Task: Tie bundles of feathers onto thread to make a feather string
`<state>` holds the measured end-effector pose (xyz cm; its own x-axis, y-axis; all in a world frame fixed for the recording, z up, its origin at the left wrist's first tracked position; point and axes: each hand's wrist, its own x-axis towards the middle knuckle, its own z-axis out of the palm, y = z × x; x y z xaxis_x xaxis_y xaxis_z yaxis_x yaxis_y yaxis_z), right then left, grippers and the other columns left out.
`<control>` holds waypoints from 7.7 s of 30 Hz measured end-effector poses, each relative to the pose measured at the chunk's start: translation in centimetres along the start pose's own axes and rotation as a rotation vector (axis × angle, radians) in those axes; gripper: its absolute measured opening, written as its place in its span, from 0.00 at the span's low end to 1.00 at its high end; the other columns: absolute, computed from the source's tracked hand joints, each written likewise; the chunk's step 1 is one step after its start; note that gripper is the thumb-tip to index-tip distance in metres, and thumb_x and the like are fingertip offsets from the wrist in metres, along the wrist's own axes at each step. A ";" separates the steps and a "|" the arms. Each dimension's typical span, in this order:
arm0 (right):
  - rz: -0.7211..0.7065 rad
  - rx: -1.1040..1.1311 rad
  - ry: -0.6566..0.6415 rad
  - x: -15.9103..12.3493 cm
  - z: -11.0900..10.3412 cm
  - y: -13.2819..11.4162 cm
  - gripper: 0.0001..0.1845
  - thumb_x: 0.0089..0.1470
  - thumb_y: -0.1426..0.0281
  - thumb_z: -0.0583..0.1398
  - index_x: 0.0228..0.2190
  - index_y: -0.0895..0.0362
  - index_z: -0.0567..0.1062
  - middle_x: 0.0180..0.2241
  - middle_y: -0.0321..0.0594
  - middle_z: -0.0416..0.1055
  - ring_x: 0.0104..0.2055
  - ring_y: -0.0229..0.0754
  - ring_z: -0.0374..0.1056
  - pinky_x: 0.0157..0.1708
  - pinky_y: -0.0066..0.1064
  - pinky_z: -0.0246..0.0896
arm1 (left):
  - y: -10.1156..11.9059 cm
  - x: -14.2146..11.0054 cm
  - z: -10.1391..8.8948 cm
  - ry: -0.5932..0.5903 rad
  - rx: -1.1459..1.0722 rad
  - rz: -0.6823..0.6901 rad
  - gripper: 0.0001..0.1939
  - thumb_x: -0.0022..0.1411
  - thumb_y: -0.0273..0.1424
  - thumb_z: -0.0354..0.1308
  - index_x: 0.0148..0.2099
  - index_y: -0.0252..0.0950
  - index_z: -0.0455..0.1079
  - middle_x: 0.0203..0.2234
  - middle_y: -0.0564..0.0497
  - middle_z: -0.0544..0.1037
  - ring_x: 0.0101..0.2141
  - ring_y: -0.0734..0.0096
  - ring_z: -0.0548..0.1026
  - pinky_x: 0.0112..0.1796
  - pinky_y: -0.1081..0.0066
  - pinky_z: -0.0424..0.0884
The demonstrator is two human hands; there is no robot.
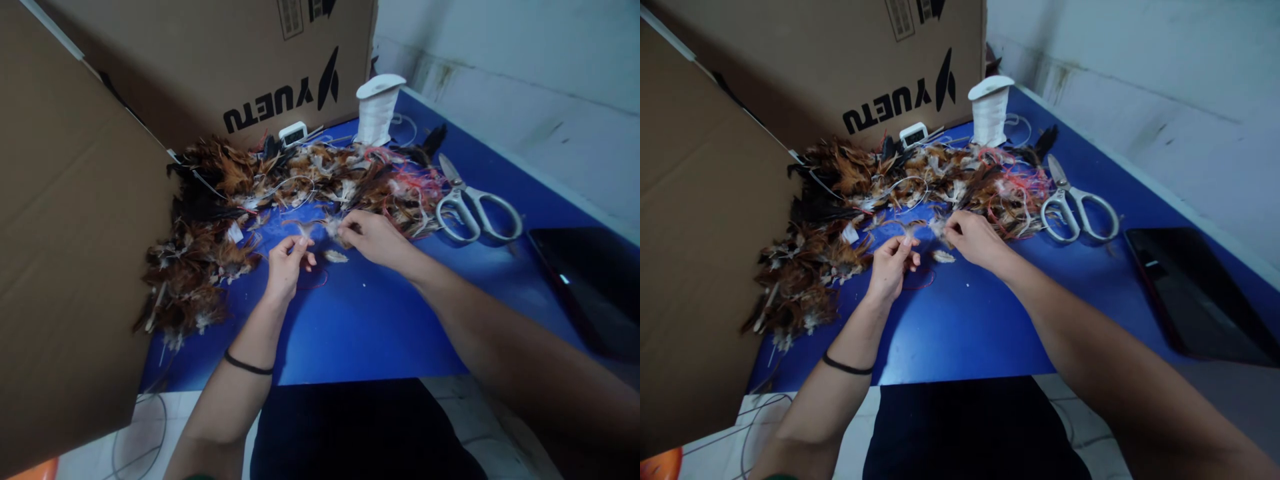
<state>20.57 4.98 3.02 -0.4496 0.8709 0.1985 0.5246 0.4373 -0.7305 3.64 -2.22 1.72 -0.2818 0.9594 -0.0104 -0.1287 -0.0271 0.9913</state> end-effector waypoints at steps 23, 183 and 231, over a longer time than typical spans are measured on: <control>-0.002 0.318 -0.168 -0.7 0.1 -0.8 0.10 0.48 0.69 0.59 0.34 0.60 0.75 0.23 0.35 0.72 0.23 0.32 0.63 0.26 0.26 0.58 | 0.0 -0.3 0.3 0.001 0.089 0.091 0.15 0.54 0.41 0.61 0.31 0.32 0.72 0.12 0.57 0.68 0.14 0.82 0.63 0.20 0.78 0.61; -0.025 0.406 -0.331 -0.4 -0.6 -1.2 0.20 0.53 0.58 0.55 0.18 0.58 0.64 0.18 0.32 0.56 0.23 0.31 0.50 0.25 0.26 0.46 | 1.0 -0.3 -0.3 -0.213 -0.104 -0.170 0.18 0.49 0.43 0.65 0.29 0.32 0.67 0.11 0.58 0.64 0.12 0.83 0.61 0.16 0.79 0.55; 0.023 0.605 -0.078 -0.8 0.2 -1.9 0.15 0.43 0.60 0.64 0.25 0.59 0.69 0.21 0.34 0.66 0.22 0.30 0.60 0.23 0.25 0.57 | 0.8 -0.6 0.3 -0.189 -0.168 -0.160 0.15 0.50 0.40 0.65 0.29 0.32 0.69 0.16 0.56 0.69 0.15 0.84 0.61 0.19 0.80 0.57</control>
<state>19.83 3.43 4.10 -0.5062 0.8499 0.1462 0.0412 0.1932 -0.9803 3.99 -2.71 2.57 -0.0651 0.9901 -0.1243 -0.3171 0.0976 0.9434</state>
